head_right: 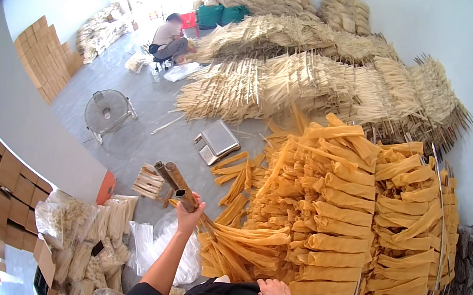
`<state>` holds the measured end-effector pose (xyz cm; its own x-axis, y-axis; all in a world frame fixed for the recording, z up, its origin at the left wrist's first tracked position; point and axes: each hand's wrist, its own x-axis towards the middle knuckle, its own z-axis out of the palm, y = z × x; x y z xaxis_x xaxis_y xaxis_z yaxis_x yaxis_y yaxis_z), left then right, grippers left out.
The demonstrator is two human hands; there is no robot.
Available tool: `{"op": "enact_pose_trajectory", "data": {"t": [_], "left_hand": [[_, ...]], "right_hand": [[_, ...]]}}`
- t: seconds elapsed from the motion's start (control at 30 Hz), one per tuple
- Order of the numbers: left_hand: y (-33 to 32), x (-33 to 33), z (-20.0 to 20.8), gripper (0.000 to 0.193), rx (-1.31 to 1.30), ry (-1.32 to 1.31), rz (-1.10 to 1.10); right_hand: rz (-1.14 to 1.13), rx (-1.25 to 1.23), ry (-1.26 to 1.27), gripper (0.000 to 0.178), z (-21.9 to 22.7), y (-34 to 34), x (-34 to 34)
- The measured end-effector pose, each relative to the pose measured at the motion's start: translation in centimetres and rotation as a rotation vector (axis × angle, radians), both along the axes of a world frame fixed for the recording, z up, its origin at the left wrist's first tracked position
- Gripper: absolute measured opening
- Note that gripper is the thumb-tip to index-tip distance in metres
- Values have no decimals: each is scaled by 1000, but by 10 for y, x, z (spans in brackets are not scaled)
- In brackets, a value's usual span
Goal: The person collects bundles of food items from a rack using a wooden pole and gathers the empty poles together by hand.
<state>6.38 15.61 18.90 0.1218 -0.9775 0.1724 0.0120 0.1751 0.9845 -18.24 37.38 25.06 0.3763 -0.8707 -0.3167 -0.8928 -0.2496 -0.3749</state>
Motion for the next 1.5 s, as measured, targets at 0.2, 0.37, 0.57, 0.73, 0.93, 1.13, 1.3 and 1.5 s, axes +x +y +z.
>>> {"op": "enact_pose_trajectory", "data": {"t": [0.2, 0.37, 0.57, 0.73, 0.93, 1.13, 1.3, 1.5], "left_hand": [[0, 1, -3, 22, -4, 12, 0], [3, 0, 1, 22, 1, -18, 5], [3, -2, 5, 18, -41, -15, 29], [2, -2, 2, 18, -36, -6, 29], [3, -2, 3, 17, -43, -16, 29], [2, -1, 4, 20, -23, -30, 23], [1, -2, 2, 23, -35, -78, 63], [4, 1, 3, 19, 15, -112, 24]], "right_hand": [[8, -5, 7, 30, -3, 0, 1], [8, 0, 7, 30, -4, 1, 1], [6, 3, -8, 29, -4, 1, 2], [12, 1, 1, 28, -4, 0, 2], [13, 4, -21, 25, -1, -2, 4], [21, 5, -14, 25, -5, -3, 4], [23, -8, -14, 25, -8, -3, 3], [28, 4, 8, 28, -12, -4, 2]]}}
